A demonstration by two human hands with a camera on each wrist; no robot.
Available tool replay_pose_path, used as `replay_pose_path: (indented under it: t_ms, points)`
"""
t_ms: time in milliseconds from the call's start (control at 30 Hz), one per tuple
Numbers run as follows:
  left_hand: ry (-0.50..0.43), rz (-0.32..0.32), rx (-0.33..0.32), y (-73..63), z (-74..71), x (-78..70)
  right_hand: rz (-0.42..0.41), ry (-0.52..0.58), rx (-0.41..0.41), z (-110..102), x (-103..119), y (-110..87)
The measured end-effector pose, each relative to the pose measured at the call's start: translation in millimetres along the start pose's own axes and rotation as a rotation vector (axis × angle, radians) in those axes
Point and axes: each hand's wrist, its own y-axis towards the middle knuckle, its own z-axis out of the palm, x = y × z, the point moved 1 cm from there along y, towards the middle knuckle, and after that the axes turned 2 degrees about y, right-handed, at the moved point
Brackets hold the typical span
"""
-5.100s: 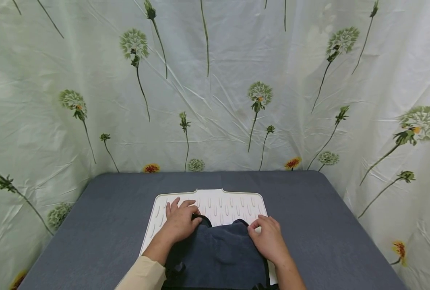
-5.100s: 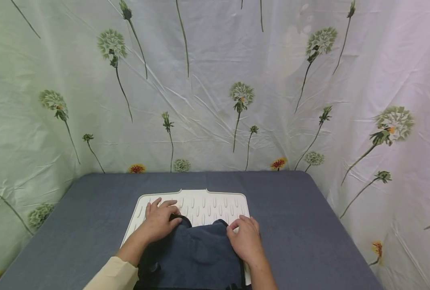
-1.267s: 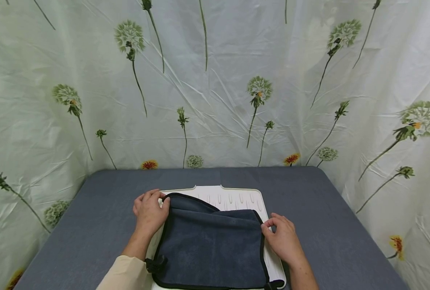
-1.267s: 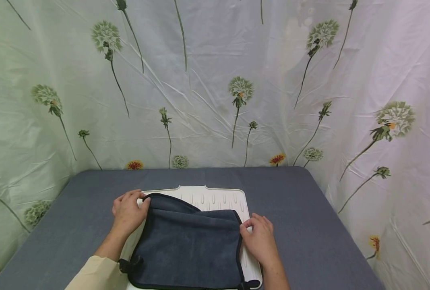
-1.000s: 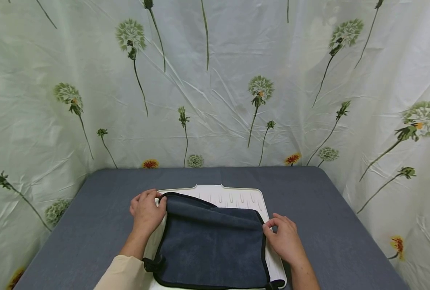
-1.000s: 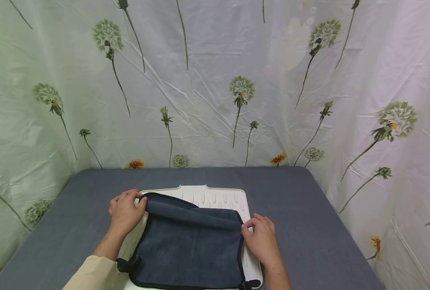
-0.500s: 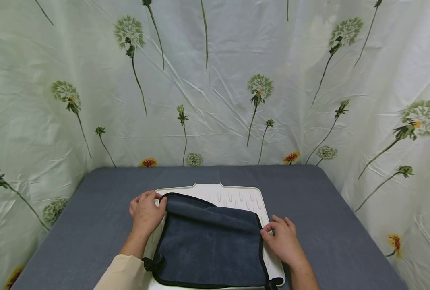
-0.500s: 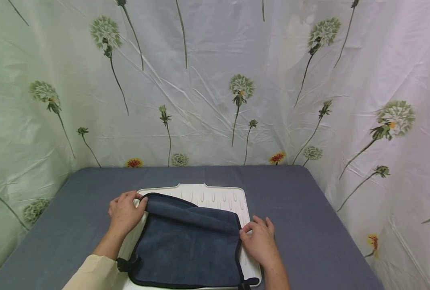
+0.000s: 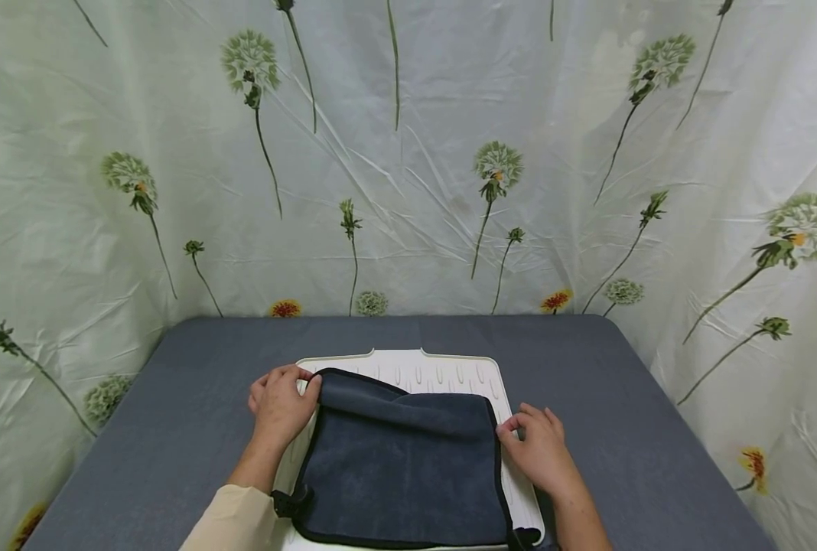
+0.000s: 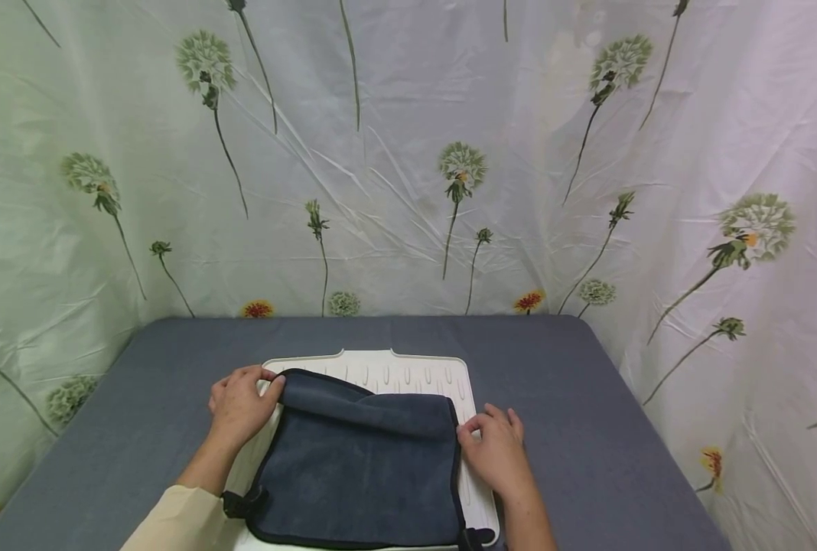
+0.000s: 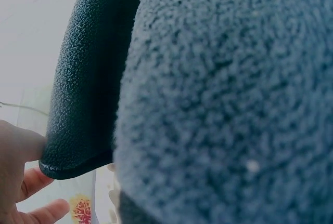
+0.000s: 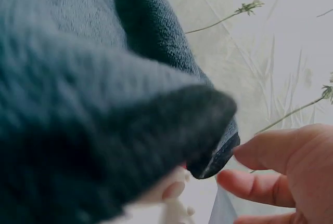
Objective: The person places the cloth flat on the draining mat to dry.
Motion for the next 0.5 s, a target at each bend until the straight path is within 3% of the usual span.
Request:
replay_pose_path:
  t_ms: [233, 500]
  points:
    - [-0.008, 0.002, 0.009, 1.5, -0.2, -0.8, -0.014, -0.009, -0.053, -1.9, -2.8, 15.8]
    - [-0.013, 0.0, 0.047, 1.4, 1.8, -5.1, -0.019, -0.029, -0.02, 1.4, 1.4, 31.8]
